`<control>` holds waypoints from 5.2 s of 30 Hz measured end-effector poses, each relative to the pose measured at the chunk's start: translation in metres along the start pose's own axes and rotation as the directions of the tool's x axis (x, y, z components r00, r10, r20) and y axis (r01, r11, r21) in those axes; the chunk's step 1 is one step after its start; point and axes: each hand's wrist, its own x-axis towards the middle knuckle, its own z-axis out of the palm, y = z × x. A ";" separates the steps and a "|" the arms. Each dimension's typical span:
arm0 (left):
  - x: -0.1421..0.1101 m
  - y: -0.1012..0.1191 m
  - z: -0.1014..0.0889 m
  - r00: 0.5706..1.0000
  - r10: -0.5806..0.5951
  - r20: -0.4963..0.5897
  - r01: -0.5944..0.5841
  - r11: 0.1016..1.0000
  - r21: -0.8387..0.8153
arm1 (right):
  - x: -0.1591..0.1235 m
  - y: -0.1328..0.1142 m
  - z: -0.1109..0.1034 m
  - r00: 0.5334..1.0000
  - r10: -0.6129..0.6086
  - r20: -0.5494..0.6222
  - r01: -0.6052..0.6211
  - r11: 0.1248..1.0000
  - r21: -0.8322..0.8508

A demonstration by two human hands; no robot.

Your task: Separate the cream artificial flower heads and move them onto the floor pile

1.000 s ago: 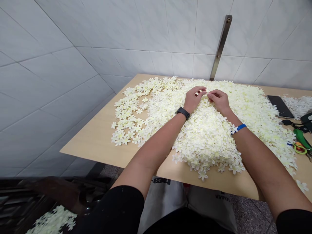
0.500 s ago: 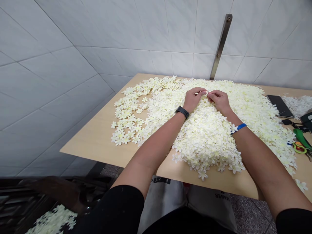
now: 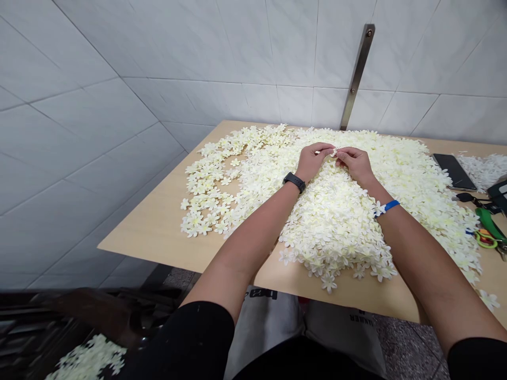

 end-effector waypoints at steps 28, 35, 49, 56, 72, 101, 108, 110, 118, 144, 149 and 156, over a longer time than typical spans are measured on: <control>0.002 -0.002 -0.001 1.000 -0.021 -0.010 0.021 1.000 0.022 | 0.001 0.005 0.001 0.990 -0.136 -0.044 0.131 0.986 -0.105; 0.001 0.001 0.000 0.999 -0.031 0.017 0.031 0.999 0.006 | 0.001 0.007 0.002 0.995 -0.082 -0.055 0.079 0.995 -0.066; 0.001 -0.003 -0.001 0.999 -0.048 0.015 0.047 0.998 0.028 | 0.003 0.012 -0.001 0.996 -0.075 -0.052 0.071 0.995 -0.067; 0.004 -0.010 -0.003 0.996 -0.080 -0.034 0.080 0.997 0.005 | -0.003 0.000 0.000 0.994 -0.100 -0.034 0.098 0.993 -0.062; 0.003 -0.013 -0.004 0.996 -0.089 -0.029 0.089 0.996 -0.001 | 0.001 0.008 -0.002 0.937 -0.196 -0.291 0.081 0.928 -0.364; 0.002 -0.008 -0.003 0.998 -0.059 -0.004 0.059 0.997 0.039 | -0.003 0.002 0.004 0.985 -0.151 -0.085 0.135 0.977 -0.163; 0.003 -0.012 -0.004 0.992 -0.111 -0.054 0.111 0.994 -0.012 | -0.002 0.003 0.001 0.973 -0.174 -0.153 0.143 0.971 -0.193; 0.003 -0.011 -0.004 0.992 -0.114 -0.057 0.114 0.993 -0.007 | -0.002 0.003 0.002 0.962 -0.185 -0.200 0.139 0.964 -0.226; 0.001 -0.004 -0.003 0.999 -0.054 -0.008 0.054 0.998 0.014 | -0.004 0.000 0.003 0.977 -0.199 -0.076 0.183 0.966 -0.181; 0.002 -0.007 -0.004 0.991 -0.123 -0.061 0.124 0.992 0.017 | 0.000 0.008 0.001 0.965 -0.205 -0.162 0.170 0.964 -0.206; 0.002 -0.006 -0.004 0.992 -0.118 -0.047 0.118 0.993 -0.002 | 0.000 0.007 0.001 0.921 -0.280 -0.272 0.207 0.941 -0.267; -0.001 -0.001 -0.003 0.998 -0.055 -0.005 0.055 0.998 0.005 | -0.004 0.002 0.005 0.967 -0.219 -0.130 0.195 0.964 -0.180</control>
